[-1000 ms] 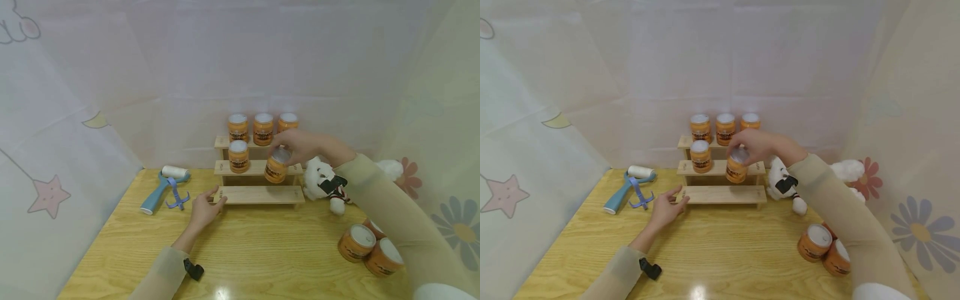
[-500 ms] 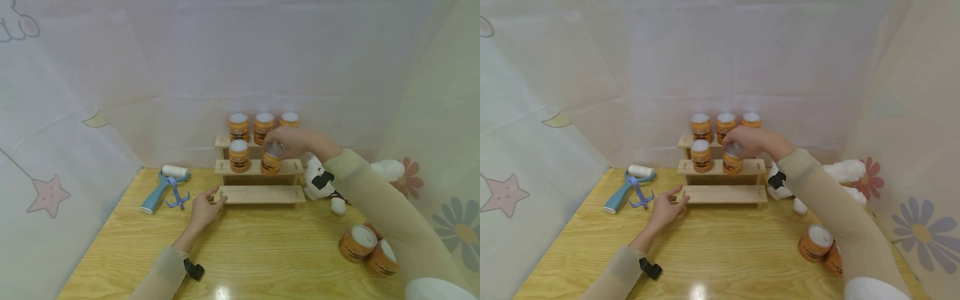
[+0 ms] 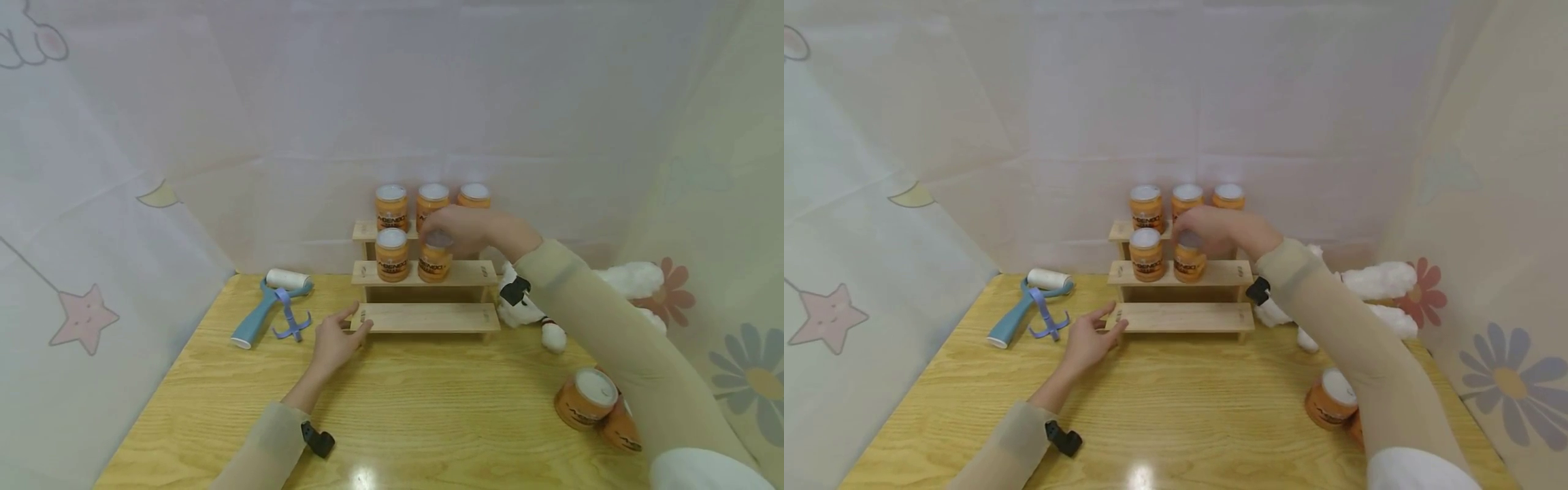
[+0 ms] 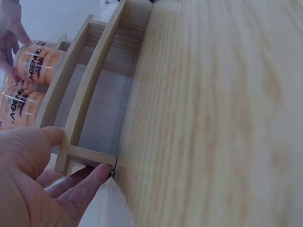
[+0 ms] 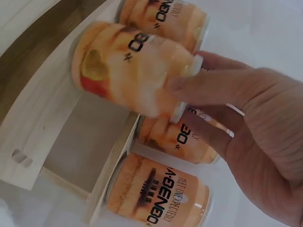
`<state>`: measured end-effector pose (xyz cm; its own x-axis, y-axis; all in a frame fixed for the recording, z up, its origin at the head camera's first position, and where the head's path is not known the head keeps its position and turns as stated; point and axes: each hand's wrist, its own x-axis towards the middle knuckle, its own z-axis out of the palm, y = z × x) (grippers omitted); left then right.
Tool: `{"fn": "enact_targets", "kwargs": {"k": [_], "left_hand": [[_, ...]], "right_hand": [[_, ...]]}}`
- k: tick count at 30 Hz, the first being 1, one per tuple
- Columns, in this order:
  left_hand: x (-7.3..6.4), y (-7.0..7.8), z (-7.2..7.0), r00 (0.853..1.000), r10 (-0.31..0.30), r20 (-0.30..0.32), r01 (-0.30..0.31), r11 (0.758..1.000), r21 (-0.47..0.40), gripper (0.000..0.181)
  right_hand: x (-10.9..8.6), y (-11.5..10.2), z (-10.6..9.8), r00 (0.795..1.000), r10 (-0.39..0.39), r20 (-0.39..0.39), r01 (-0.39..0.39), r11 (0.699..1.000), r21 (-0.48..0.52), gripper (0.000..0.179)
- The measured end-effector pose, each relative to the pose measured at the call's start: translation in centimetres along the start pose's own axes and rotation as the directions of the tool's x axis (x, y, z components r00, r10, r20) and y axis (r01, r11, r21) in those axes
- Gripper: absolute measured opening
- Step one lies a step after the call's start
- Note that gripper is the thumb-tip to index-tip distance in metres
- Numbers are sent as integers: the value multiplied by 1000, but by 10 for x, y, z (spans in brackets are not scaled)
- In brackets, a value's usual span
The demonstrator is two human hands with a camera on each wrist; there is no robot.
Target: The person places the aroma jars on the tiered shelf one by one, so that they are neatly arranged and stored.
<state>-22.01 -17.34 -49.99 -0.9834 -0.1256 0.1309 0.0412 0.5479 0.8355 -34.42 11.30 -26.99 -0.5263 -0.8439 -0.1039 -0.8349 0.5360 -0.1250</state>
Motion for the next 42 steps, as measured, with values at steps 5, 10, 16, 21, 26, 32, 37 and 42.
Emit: {"fn": "enact_targets", "kwargs": {"k": [5, 10, 16, 21, 26, 32, 37, 42], "left_hand": [[0, 2, 1, 1000, -1, 3, 1, 1000, 0, 61], [1, 2, 0, 1000, -5, 0, 5, 1000, 4, 62], [2, 0, -1, 1000, -11, 1, 11, 1000, 9, 62], [2, -1, 0, 1000, -2, 7, 2, 1000, 3, 63], [1, 0, 0, 1000, -8, 4, 8, 1000, 3, 62], [1, 2, 0, 1000, -7, -2, 7, 1000, -6, 63], [0, 2, 0, 1000, -8, 6, 8, 1000, 4, 62], [1, 2, 1, 1000, 3, 5, -3, 1000, -1, 62]], "right_hand": [[-2, 1, 5, 999, -27, -45, 26, 999, -24, 48], [-7, 3, 14, 956, 59, -289, -73, 997, -35, 35], [-6, 0, 28, 894, 246, -374, -239, 969, 67, 45], [-4, 1, 39, 870, 327, -368, -293, 945, 145, 40], [-3, 6, 41, 882, 313, -352, -260, 947, 188, 38], [-4, 9, 40, 892, 278, -355, -226, 957, 181, 36], [-6, 9, 41, 890, 294, -349, -230, 950, 212, 35], [-9, 7, 43, 879, 284, -382, -215, 953, 214, 33]]}}
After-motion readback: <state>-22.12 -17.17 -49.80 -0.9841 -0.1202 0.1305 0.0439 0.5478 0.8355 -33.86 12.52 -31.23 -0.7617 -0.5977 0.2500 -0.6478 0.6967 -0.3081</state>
